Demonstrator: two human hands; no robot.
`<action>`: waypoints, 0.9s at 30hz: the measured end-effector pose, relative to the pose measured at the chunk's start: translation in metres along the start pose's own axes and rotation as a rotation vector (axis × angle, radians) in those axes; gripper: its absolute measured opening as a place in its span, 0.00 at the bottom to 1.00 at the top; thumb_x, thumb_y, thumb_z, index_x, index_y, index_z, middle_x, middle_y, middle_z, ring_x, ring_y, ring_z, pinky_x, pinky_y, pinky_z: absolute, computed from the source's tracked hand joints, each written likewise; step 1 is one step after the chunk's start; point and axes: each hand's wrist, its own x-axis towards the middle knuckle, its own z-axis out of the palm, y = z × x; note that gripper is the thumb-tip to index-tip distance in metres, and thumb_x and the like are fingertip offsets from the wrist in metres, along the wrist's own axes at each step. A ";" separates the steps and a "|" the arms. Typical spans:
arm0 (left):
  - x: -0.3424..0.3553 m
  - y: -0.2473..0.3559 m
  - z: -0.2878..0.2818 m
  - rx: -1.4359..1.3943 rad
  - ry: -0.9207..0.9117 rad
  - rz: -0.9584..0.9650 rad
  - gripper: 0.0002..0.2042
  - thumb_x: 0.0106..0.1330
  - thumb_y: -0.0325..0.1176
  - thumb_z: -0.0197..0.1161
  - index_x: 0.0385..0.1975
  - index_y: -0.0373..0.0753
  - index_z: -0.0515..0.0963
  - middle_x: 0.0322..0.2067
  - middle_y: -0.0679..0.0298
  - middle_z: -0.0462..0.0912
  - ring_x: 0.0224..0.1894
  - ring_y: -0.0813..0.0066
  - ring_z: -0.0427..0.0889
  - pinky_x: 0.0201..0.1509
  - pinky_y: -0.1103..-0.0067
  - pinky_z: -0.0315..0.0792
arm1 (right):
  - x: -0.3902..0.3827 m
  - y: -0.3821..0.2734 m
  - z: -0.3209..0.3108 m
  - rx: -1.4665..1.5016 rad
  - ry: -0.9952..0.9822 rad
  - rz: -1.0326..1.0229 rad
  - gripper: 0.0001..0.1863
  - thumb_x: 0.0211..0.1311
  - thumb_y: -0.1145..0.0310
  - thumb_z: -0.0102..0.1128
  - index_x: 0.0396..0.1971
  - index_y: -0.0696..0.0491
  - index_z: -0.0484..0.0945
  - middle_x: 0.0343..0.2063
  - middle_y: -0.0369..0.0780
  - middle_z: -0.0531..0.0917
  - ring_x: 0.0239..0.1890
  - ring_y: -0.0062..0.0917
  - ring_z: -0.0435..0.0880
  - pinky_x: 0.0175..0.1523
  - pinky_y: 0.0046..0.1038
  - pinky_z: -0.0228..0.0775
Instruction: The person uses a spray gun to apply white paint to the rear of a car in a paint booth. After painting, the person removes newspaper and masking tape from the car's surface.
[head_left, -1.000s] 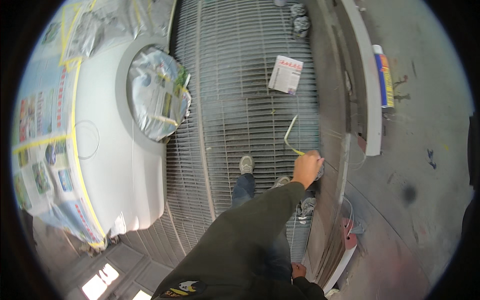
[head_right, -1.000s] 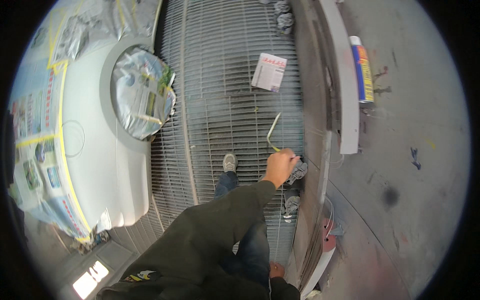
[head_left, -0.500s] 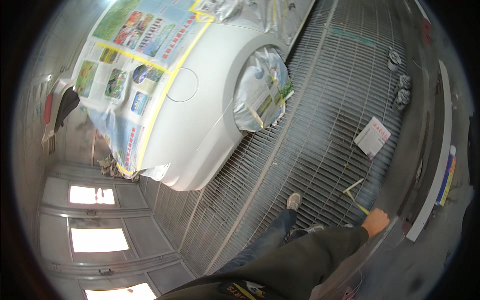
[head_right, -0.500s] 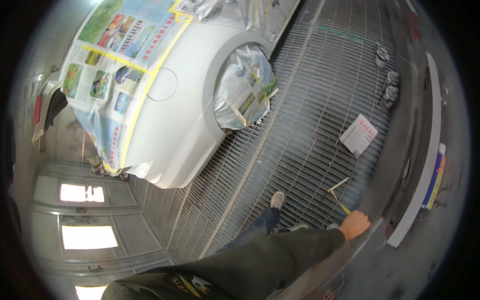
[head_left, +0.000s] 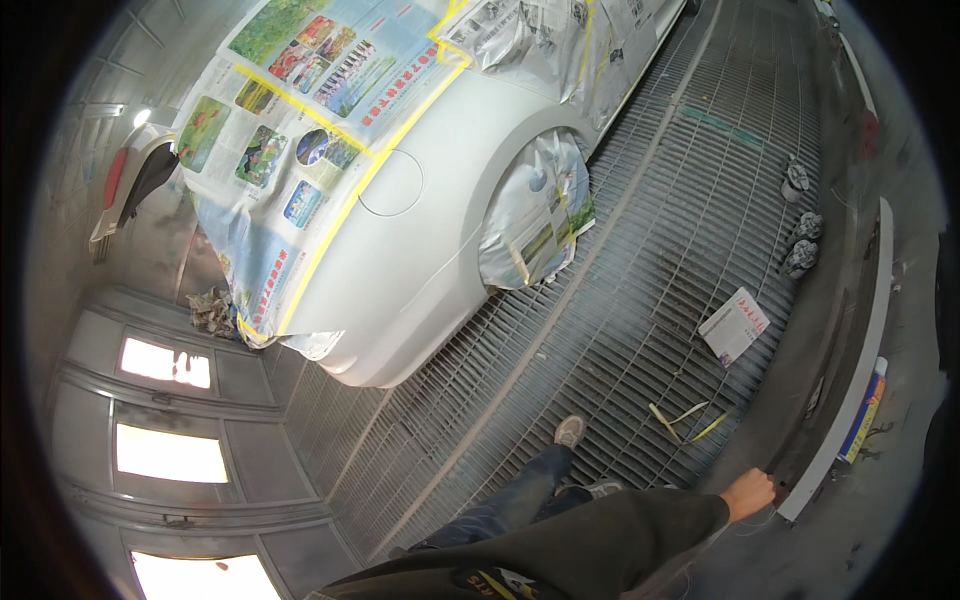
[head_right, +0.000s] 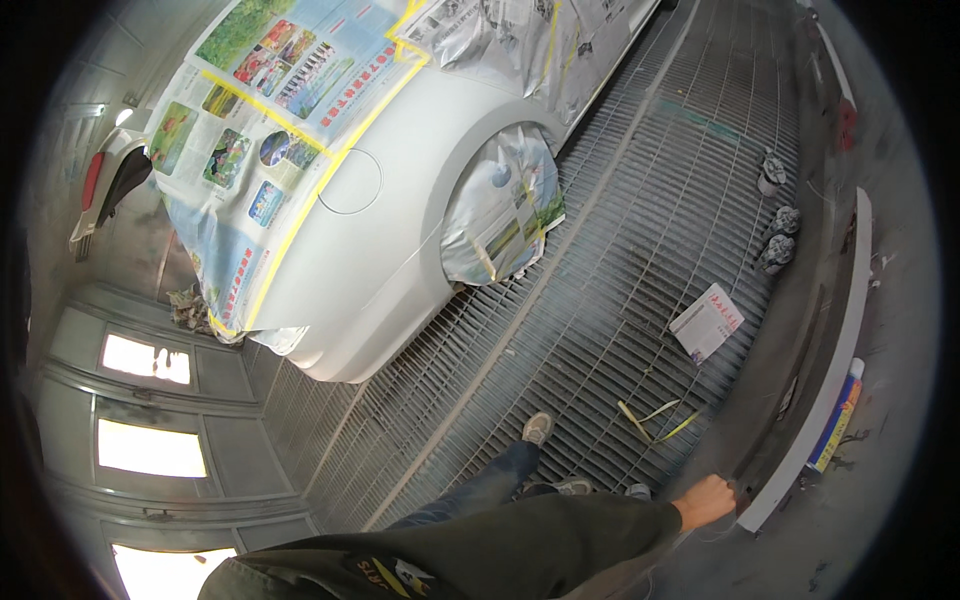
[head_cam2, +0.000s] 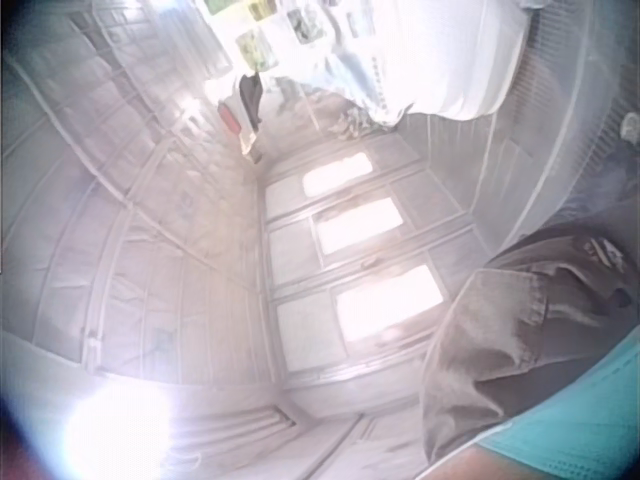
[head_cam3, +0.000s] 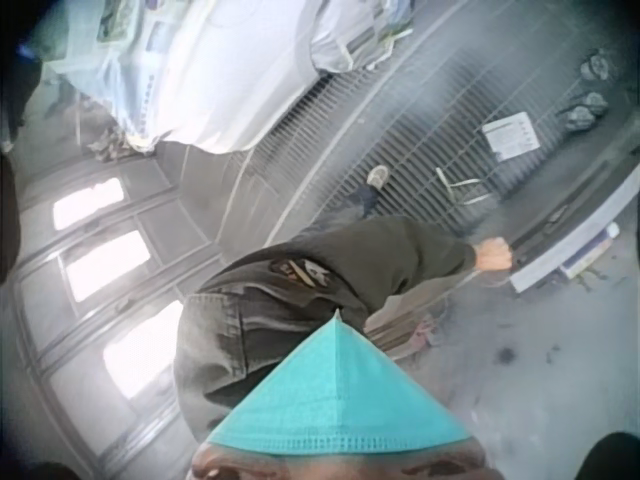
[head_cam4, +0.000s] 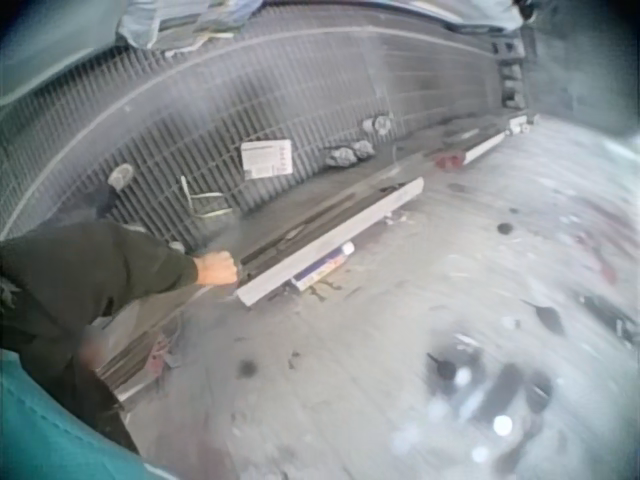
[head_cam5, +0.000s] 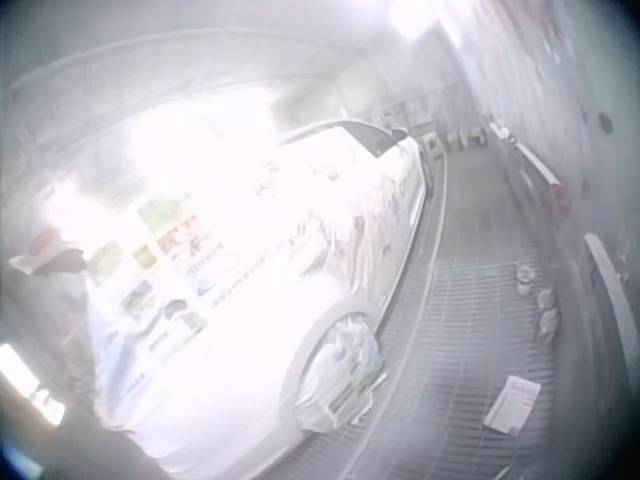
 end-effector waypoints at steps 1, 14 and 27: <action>-0.001 0.002 -0.007 -0.007 -0.013 0.000 0.04 0.51 0.31 0.64 0.19 0.41 0.84 0.26 0.60 0.85 0.31 0.66 0.86 0.31 0.72 0.75 | 0.001 -0.001 -0.004 -0.009 0.001 -0.006 0.18 0.60 0.61 0.64 0.21 0.62 0.79 0.14 0.44 0.74 0.20 0.28 0.72 0.31 0.38 0.65; -0.125 -0.123 -0.256 -0.450 -0.025 -0.477 0.18 0.64 0.49 0.62 0.28 0.38 0.83 0.28 0.55 0.82 0.34 0.52 0.82 0.37 0.62 0.74 | -0.001 -0.102 -0.072 0.116 0.106 -0.132 0.19 0.60 0.60 0.65 0.22 0.63 0.80 0.14 0.44 0.75 0.19 0.27 0.72 0.31 0.38 0.66; -0.086 -0.344 -0.500 -0.738 0.623 -0.719 0.14 0.65 0.42 0.67 0.32 0.36 0.86 0.25 0.59 0.85 0.26 0.72 0.83 0.30 0.75 0.74 | 0.089 -0.589 -0.201 0.599 -0.192 -0.592 0.17 0.68 0.62 0.61 0.21 0.57 0.76 0.13 0.31 0.70 0.13 0.15 0.65 0.18 0.23 0.54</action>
